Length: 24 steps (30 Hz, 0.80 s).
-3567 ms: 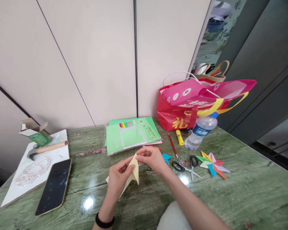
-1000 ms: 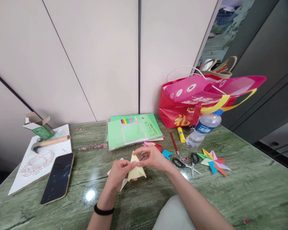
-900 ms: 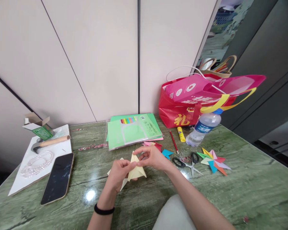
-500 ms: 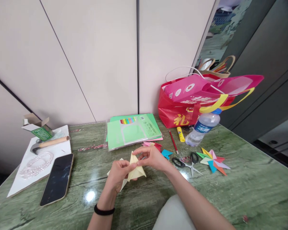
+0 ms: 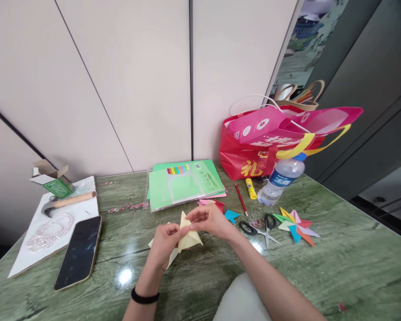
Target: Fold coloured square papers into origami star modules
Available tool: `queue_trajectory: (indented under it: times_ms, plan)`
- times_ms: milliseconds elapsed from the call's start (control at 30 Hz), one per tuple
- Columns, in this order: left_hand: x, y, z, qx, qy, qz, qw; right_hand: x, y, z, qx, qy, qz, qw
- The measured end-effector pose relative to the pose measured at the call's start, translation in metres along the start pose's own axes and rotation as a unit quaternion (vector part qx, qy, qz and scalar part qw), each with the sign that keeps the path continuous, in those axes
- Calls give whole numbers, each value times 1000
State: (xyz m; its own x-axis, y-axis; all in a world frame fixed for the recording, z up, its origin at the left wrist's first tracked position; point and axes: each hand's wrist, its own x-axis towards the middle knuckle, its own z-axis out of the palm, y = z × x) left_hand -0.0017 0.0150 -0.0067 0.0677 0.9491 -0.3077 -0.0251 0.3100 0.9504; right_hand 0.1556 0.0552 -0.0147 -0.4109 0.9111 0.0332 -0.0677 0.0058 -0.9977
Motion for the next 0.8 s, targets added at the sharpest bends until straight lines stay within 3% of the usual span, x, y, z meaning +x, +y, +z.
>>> queue_trajectory:
  times_ms: [333, 467, 800]
  plan:
    - [2, 2, -1, 98, 14, 61, 993, -1, -4, 2, -39, 5, 9, 999]
    - [1, 5, -1, 35, 15, 99, 994, -2, -4, 2, -25, -10, 16, 1000]
    - [3, 0, -4, -31, 58, 66, 996, -2, -5, 4, -11, -36, 20, 999]
